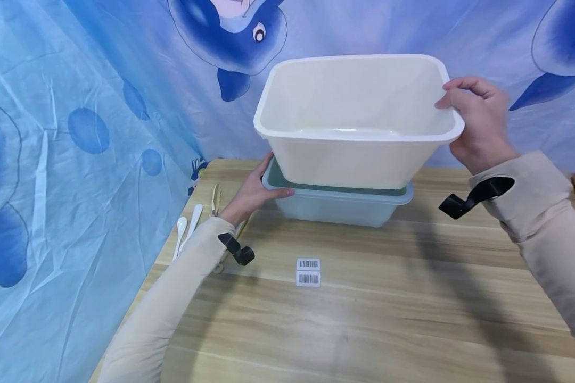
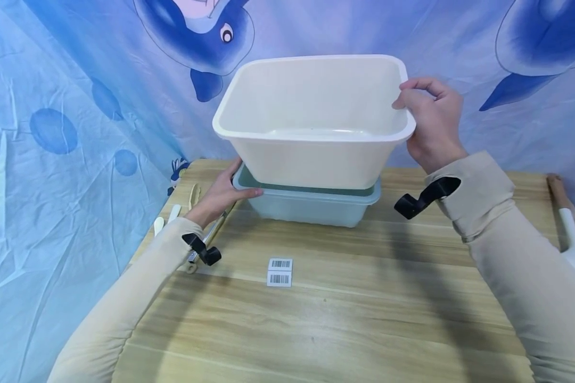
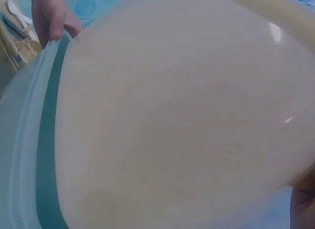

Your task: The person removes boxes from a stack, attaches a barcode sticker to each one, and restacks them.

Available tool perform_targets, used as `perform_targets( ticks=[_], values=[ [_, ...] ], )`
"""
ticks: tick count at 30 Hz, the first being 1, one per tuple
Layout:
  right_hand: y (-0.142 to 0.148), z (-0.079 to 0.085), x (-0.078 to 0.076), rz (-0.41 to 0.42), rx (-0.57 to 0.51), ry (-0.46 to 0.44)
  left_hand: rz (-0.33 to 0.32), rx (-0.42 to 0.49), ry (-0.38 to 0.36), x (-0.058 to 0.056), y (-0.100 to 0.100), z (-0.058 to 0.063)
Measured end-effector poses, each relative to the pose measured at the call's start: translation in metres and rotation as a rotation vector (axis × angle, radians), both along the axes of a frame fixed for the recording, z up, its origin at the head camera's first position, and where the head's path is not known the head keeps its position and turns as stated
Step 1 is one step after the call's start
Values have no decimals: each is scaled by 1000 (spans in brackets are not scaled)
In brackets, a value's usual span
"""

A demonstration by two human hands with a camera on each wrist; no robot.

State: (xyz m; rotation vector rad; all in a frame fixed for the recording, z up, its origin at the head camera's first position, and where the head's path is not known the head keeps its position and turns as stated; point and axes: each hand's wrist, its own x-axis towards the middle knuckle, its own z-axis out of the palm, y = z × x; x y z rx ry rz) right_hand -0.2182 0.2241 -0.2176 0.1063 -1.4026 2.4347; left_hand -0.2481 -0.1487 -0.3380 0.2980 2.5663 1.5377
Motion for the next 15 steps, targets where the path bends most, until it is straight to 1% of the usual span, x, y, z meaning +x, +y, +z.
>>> perform_targets(
  ticks=[6, 11, 15],
  values=[
    [12, 5, 4, -24, -57, -8, -20, 52, 1, -1, 1, -2],
    [31, 5, 10, 9, -108, -1, -4, 19, -1, 3, 1, -4],
    [48, 4, 16, 3, -113, 20, 8, -8, -9, 4, 0, -3]
  ],
)
